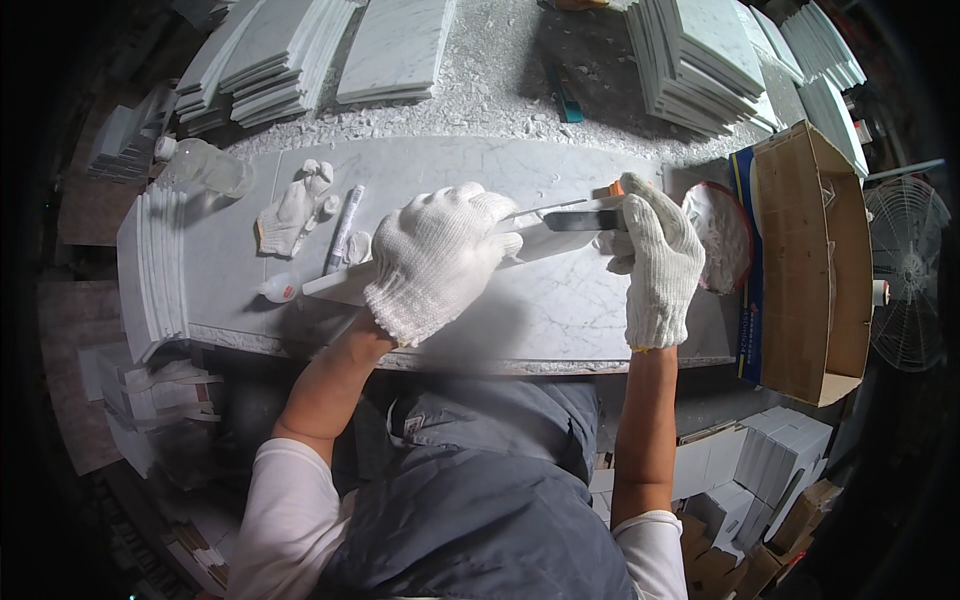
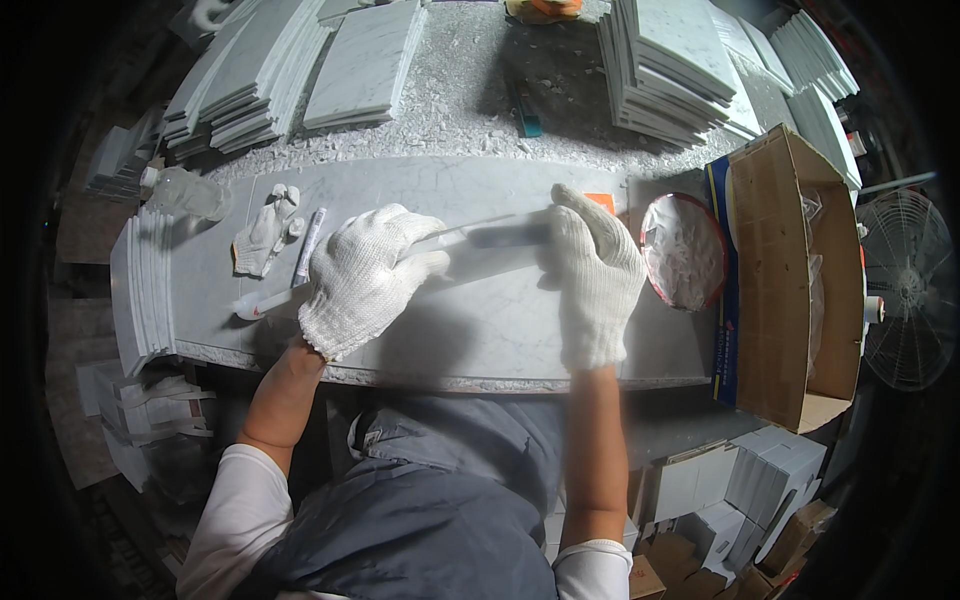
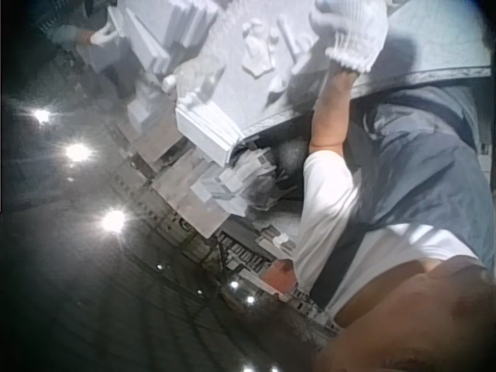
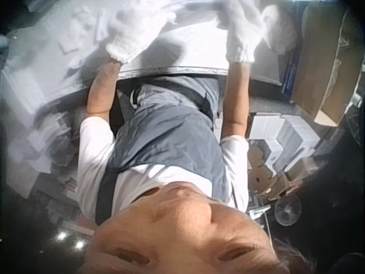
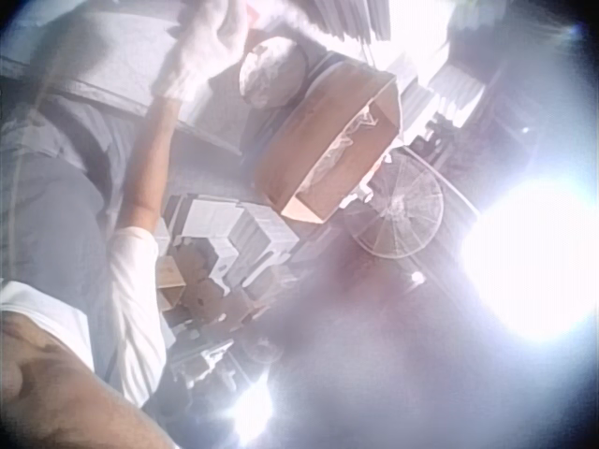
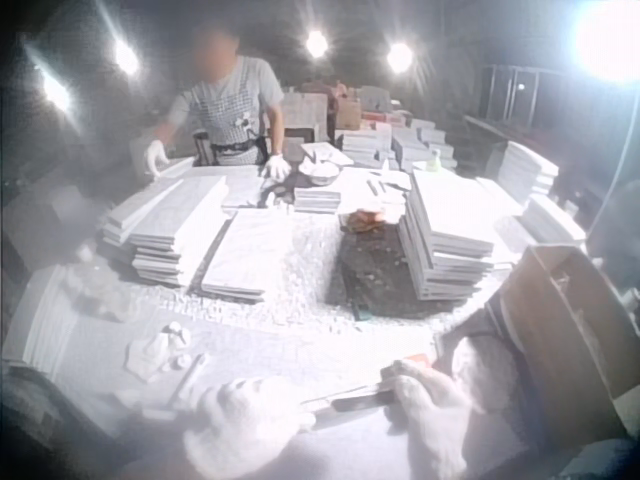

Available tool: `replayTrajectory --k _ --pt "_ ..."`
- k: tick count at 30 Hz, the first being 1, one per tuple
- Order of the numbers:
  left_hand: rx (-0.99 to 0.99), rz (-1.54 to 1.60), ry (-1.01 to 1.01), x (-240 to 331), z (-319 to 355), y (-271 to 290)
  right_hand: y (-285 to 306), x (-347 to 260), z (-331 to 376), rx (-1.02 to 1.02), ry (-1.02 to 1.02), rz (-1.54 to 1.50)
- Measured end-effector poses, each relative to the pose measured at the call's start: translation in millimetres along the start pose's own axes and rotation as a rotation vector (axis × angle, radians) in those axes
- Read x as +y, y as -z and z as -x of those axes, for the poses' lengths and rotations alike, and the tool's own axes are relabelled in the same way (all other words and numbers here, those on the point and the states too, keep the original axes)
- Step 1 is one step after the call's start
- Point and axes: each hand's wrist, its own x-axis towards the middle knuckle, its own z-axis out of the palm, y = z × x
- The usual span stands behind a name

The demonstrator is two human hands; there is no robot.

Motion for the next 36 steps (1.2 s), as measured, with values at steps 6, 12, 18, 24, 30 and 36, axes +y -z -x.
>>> replayTrajectory --k 6,12,18,24,30,36 --pt "-0.012 -0.022 0.003 1 0 2 15 9 -6 0.039 0.023 -0.008" --pt "-0.007 -0.019 -0.003 2 1 2 18 7 2 0.024 0.033 -0.073" --pt "-0.012 -0.023 -0.015 0 1 1 1 -8 10 -0.068 -0.059 -0.017" --pt "0.02 -0.008 -0.038 -1 3 -1 -8 -17 4 -0.12 -0.069 -0.001" --pt "0.014 -0.011 -0.042 -1 2 -2 -6 -15 1 -0.082 0.002 0.054" --pt "0.005 -0.003 -0.023 0 2 -2 2 -7 -4 -0.03 0.014 0.038"
